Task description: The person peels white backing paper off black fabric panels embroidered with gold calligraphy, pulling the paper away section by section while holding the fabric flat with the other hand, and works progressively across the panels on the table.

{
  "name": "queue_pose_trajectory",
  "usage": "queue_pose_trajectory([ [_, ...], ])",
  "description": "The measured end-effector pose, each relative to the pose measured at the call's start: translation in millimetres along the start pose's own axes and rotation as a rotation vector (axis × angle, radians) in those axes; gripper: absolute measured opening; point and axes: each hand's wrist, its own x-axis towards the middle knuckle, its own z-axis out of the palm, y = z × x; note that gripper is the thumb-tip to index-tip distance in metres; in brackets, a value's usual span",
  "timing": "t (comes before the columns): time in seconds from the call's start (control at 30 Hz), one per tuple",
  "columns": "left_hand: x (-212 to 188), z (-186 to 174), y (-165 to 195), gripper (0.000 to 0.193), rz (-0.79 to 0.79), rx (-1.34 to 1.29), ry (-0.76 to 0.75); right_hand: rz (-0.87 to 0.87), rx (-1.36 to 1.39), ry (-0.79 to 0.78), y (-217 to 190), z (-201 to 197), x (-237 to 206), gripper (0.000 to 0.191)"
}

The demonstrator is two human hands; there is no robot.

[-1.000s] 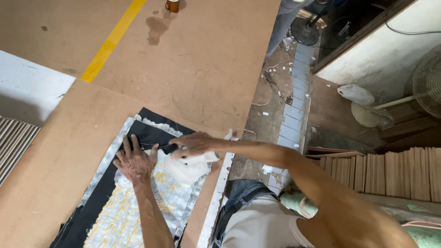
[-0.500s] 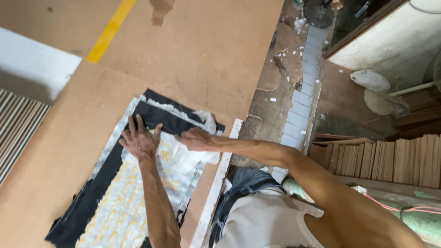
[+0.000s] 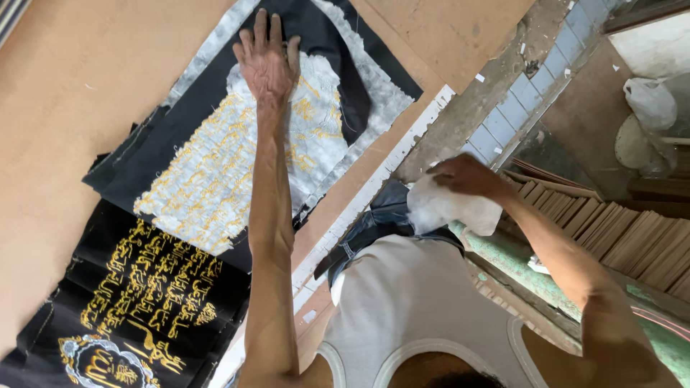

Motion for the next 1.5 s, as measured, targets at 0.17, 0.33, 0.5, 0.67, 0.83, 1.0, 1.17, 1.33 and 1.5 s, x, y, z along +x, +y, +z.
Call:
queue_pose_trajectory([
  [0.17, -12, -22, 12, 0.026, 0.137, -0.311, 0.154, 0.283, 0.556, 0.589, -30, -37, 2, 0.02],
  [0.33, -58, -71, 113, 0.069, -0.317, -1.188, -0.043, -0.024, 1.417, 0.925, -60, -17, 89, 0.023],
  [0.5, -100, -87, 180, 0.08, -0.39, -1.489, 0.11, -0.181, 1.417, 0.814, -125, -2, 164, 0.023],
  [0.67, -121, -93, 151, 0.05, -0.42, -1.108, 0.322, -0.494, 0.853, 0.786, -181, 32, 204, 0.024],
  [0.83, -118, -98, 60, 0.019, -0.416, -0.784, 0.559, -0.516, 0.311, 0.37, -183, 52, 214, 0.041],
  [1.0, -88, -101, -4, 0.024, -0.704, -0.797, 0.709, -0.272, 0.377, 0.151, -174, 44, 235, 0.062],
  [1.17, -48, -77, -1, 0.033, -0.446, -0.139, 0.425, -0.082, -0.531, 0.18, -139, 19, 206, 0.073],
  [1.33, -15, -35, 12, 0.043, -0.233, 0.068, 0.226, -0.035, -0.577, 0.445, -97, -8, 220, 0.064],
  [1.5, 1, -22, 13, 0.044, -0.215, 0.159, 0.111, -0.227, -0.347, 0.488, -87, -26, 279, 0.058],
])
